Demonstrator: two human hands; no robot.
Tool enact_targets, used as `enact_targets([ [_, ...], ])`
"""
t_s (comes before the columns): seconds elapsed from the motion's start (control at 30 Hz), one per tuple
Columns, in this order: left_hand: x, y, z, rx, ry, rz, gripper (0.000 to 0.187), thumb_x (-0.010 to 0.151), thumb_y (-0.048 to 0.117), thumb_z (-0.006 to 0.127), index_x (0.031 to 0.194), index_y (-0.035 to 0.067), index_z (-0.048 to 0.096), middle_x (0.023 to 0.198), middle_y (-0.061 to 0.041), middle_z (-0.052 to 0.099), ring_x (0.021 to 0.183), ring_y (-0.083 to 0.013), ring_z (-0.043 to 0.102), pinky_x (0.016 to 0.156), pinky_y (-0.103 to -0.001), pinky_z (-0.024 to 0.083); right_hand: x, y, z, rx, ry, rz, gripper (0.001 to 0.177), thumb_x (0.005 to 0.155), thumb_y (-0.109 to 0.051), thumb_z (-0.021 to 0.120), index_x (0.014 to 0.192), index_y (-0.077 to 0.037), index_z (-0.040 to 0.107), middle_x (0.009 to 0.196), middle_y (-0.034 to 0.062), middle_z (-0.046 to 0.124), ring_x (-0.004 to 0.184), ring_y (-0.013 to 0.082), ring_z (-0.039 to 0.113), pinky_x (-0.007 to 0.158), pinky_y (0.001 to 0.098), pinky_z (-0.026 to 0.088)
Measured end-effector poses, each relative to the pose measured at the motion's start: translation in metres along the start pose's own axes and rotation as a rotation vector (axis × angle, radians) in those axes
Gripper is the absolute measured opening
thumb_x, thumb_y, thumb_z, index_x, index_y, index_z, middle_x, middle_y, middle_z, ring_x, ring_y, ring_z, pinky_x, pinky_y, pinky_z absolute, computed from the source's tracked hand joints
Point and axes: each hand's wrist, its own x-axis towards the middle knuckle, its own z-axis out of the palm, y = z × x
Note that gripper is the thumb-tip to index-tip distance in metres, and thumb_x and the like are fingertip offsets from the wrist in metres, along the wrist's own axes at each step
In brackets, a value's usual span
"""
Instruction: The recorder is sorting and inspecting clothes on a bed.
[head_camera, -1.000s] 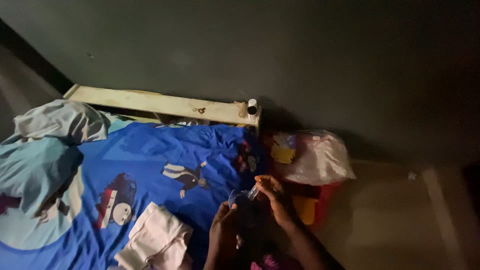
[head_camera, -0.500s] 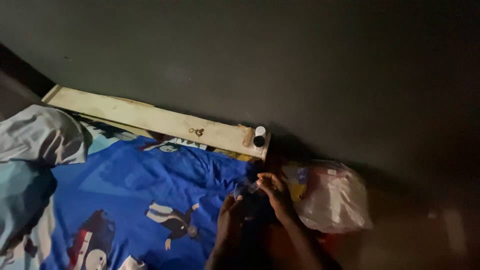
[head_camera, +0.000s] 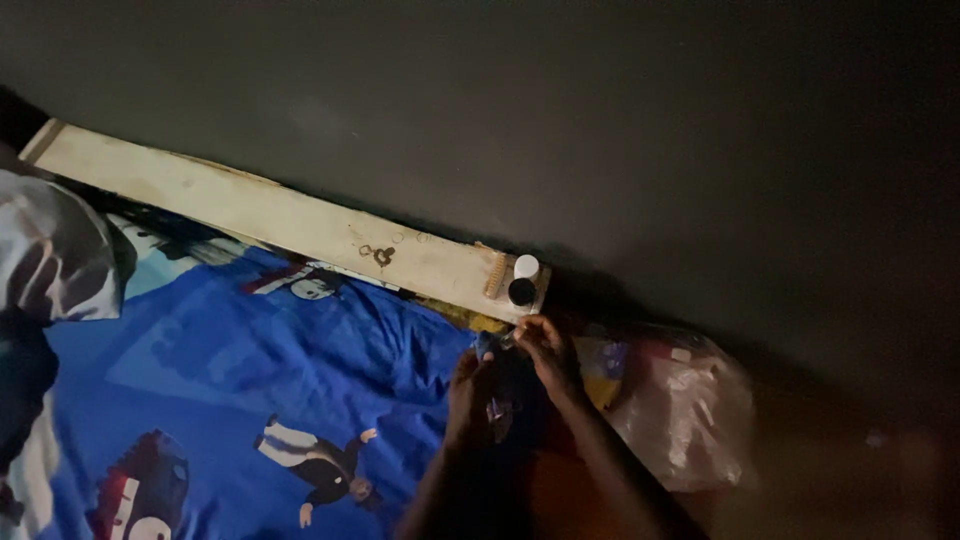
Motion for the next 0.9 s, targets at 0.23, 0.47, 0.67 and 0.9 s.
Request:
enact_targets([
  [0.23,0.046,0.002,0.006,0.123,0.187,-0.078,0.018,0.098,0.019,0.058,0.112,0.009,0.064,0.087,0.001,0.069,0.074,-0.0110,0.063,0.064,-0.029,0.052,0.052,0.052,-0.013,0.110,-0.042,0.040,0.036,0.091,-0.022,0.077,0.120,-0.004,0.067,0.099,0.0027,0.068,0.089,0.0134,0.061,0.078,0.0292,0.049],
  [0.47,0.087,-0.035,-0.035,0.187,0.122,0.021,0.022,0.101,0.021,0.062,0.112,0.002,0.063,0.087,-0.004,0.066,0.072,-0.0146,0.062,0.061,-0.030,0.050,0.103,0.101,-0.037,0.131,-0.115,-0.037,0.034,0.092,-0.023,0.076,0.120,-0.007,0.068,0.098,0.0013,0.067,0.084,0.0124,0.061,0.075,0.0309,0.050],
  [0.67,0.102,-0.017,-0.014,0.076,0.020,0.106,0.025,0.102,0.019,0.060,0.120,0.002,0.064,0.095,-0.006,0.067,0.077,-0.0138,0.063,0.065,-0.029,0.051,0.159,0.143,-0.046,-0.220,-0.067,-0.303,0.030,0.089,-0.013,0.076,0.116,-0.005,0.067,0.103,0.0029,0.066,0.094,0.0145,0.063,0.085,0.0321,0.053],
  [0.9,0.094,-0.017,-0.040,0.194,0.125,0.165,0.026,0.102,0.012,0.059,0.125,0.001,0.062,0.106,-0.006,0.070,0.090,-0.0142,0.065,0.076,-0.029,0.053,0.185,0.103,-0.028,-0.602,-0.160,-0.545,0.032,0.088,0.005,0.059,0.117,-0.004,0.066,0.114,0.0139,0.069,0.105,0.0260,0.067,0.094,0.0383,0.054],
])
